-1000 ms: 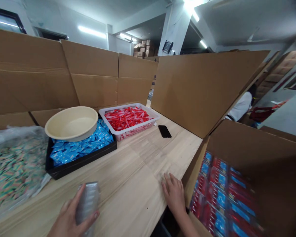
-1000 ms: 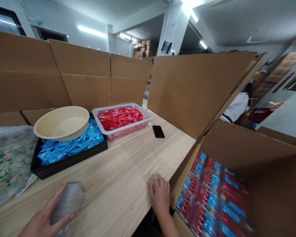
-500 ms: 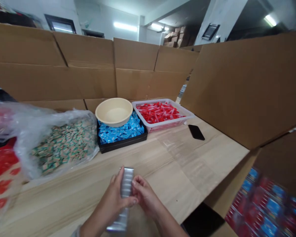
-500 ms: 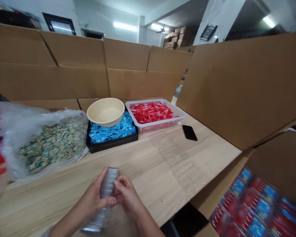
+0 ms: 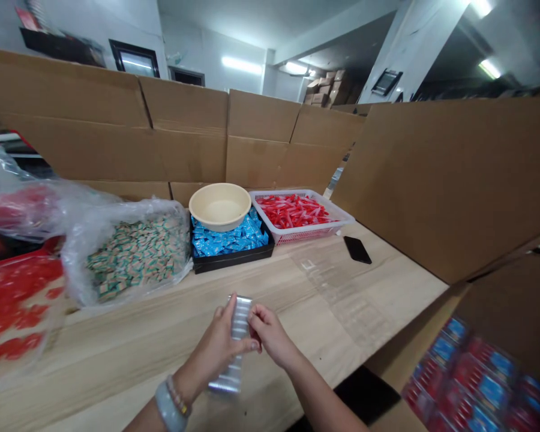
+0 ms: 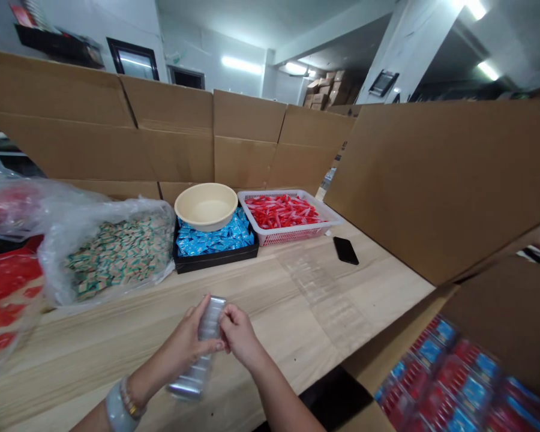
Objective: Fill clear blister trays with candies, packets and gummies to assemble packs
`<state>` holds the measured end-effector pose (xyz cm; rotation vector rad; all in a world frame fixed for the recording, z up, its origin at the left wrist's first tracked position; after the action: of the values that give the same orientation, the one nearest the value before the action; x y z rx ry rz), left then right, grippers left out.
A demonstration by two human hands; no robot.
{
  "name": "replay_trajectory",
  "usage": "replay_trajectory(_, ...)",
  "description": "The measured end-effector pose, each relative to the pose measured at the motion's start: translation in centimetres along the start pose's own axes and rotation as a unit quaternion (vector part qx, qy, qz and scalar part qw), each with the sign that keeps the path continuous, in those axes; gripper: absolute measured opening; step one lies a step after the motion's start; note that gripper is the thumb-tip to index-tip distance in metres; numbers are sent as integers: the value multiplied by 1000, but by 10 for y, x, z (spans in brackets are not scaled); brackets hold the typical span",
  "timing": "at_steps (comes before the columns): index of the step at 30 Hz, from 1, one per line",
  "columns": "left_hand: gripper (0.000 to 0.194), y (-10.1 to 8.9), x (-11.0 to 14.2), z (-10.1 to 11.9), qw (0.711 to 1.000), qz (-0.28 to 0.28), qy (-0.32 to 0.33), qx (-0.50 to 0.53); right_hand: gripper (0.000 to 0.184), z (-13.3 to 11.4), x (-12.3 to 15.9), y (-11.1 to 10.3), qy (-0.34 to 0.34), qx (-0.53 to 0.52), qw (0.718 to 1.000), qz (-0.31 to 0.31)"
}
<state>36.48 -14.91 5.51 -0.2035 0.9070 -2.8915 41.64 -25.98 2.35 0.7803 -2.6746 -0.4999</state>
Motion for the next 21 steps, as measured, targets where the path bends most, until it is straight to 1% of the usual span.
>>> replay_trajectory(1, 87, -2, 0, -1, 1000, 9, 3, 4, 30, -2, 2, -2, -12, 28, 999, 10)
replay_trajectory(2, 84, -6, 1, -2, 1000, 21, 3, 12, 29, -4, 5, -6, -23, 34, 999, 28)
replay_trajectory(3, 80, -12, 2, -5, 999, 35, -2, 22, 28, -5, 8, -13, -34, 19, 998, 51)
replay_trajectory(5, 76, -26, 6, -12, 997, 68, -31, 27, 28, -10, 14, -35, -60, -47, 991, 106)
replay_trajectory(7, 76, -38, 9, -19, 994, 94, -56, -6, 28, -17, 14, -62, -88, -106, 978, 158)
replay_trajectory(8, 77, -41, 11, -21, 993, 98, -57, -33, 29, -21, 11, -76, -94, -116, 973, 178)
replay_trajectory(10, 81, -41, 12, -23, 992, 92, -38, -80, 30, -29, -2, -100, -85, -97, 968, 216)
replay_trajectory(12, 81, -35, 12, -22, 991, 82, -25, -103, 28, -32, -17, -114, -66, -60, 965, 247)
replay_trajectory(13, 81, -31, 11, -22, 991, 79, -25, -109, 28, -32, -23, -116, -58, -44, 963, 258)
replay_trajectory(15, 81, -26, 9, -22, 990, 74, -26, -119, 27, -27, -31, -112, -47, -18, 959, 278)
replay_trajectory(16, 81, -24, 7, -23, 989, 70, -25, -125, 26, -24, -33, -105, -57, 20, 958, 279)
replay_trajectory(17, 82, -22, 5, -25, 989, 68, -25, -128, 24, -22, -36, -97, -83, 81, 957, 267)
replay_trajectory(18, 82, -21, 3, -26, 989, 67, -25, -130, 24, -21, -38, -88, -120, 172, 947, 242)
replay_trajectory(19, 83, -21, 2, -27, 989, 66, -24, -130, 27, -20, -42, -80, -160, 282, 923, 208)
replay_trajectory(20, 83, -21, 0, -28, 989, 65, -25, -129, 33, -20, -47, -74, -187, 396, 882, 172)
replay_trajectory(21, 83, -21, -1, -28, 989, 63, -27, -128, 39, -19, -53, -70, -197, 497, 833, 138)
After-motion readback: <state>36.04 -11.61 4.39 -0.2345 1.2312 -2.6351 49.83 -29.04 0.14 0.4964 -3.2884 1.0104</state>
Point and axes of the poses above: each hand's wrist, its own x-axis away from the middle knuckle, its own y-axis out of the palm, z = x × y, the point moved 1 cm from there along -x, towards the middle knuckle, and after that the axes turned 7 degrees about -x, right-handed, at the moved point
